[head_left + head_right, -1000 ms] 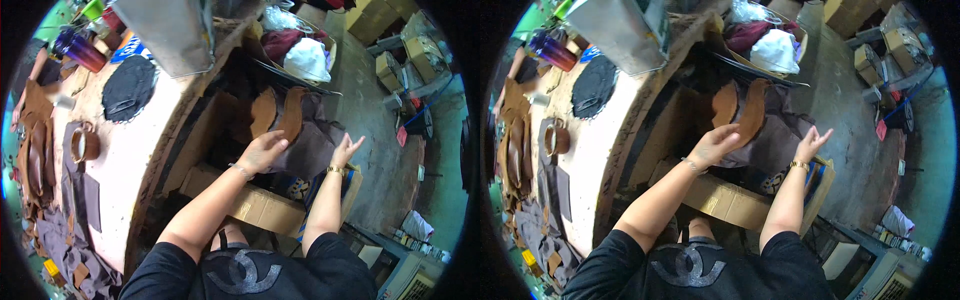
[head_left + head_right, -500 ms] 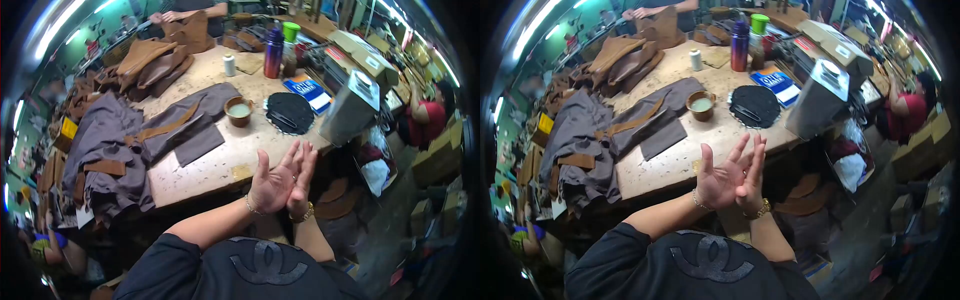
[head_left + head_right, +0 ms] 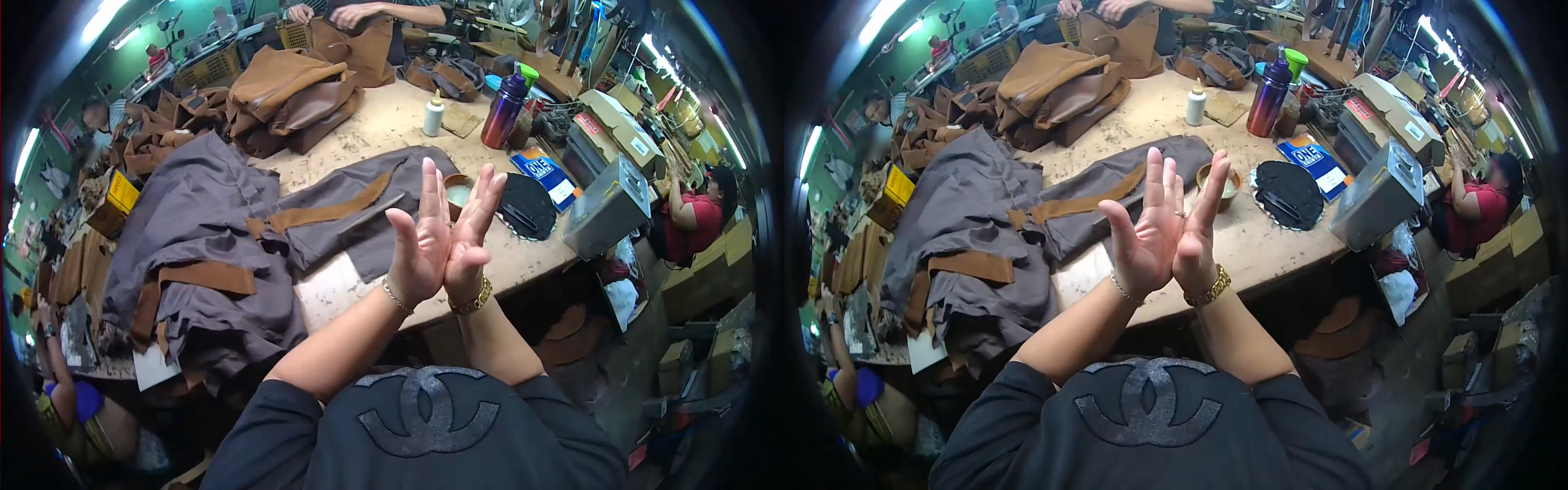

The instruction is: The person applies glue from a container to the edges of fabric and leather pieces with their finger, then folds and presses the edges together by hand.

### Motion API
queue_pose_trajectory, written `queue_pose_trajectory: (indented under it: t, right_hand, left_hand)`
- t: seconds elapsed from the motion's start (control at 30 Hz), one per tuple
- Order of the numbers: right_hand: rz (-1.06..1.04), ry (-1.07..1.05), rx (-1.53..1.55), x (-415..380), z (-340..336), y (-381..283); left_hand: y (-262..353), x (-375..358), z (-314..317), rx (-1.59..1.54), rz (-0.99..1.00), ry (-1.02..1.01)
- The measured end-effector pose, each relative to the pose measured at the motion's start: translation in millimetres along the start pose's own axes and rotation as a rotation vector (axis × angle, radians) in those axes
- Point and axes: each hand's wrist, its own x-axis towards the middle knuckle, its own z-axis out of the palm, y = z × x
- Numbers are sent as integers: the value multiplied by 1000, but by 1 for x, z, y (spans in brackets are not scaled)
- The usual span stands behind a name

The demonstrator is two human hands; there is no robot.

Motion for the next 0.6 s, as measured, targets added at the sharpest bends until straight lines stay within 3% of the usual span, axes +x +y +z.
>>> queue_pose_trajectory:
  t: [0.1,0.13,0.2,0.27,0.33,0.4,0.43,0.5,0.53,0.57,0.6]
  right_hand:
    - [-87,-94,-94,-9,25,8]
    - [-100,-166,51,-14,40,6]
    - [-125,-198,-10,-13,52,12]
    - [-93,-128,-57,1,48,27]
    - [260,51,-54,8,43,32]
    - [187,-13,-78,1,51,34]
    - [100,-77,-101,-1,57,37]
    - [-51,-206,-144,-15,66,39]
    - [68,-287,-185,-23,66,41]
    - [26,-270,-135,-19,68,47]
    - [-22,-249,-85,-9,68,57]
  left_hand:
    - [14,9,-23,69,-17,39]
    - [19,11,-30,90,-42,85]
    - [28,7,-36,-74,-137,71]
    - [33,0,-36,-1,-17,36]
    - [32,-8,-34,249,-57,-71]
    - [39,-5,-37,243,-77,22]
    - [43,0,-52,538,-40,-91]
    - [34,7,-69,276,-47,176]
    - [34,8,-78,206,-95,272]
    - [30,3,-80,42,-106,300]
    - [29,3,-82,123,-49,306]
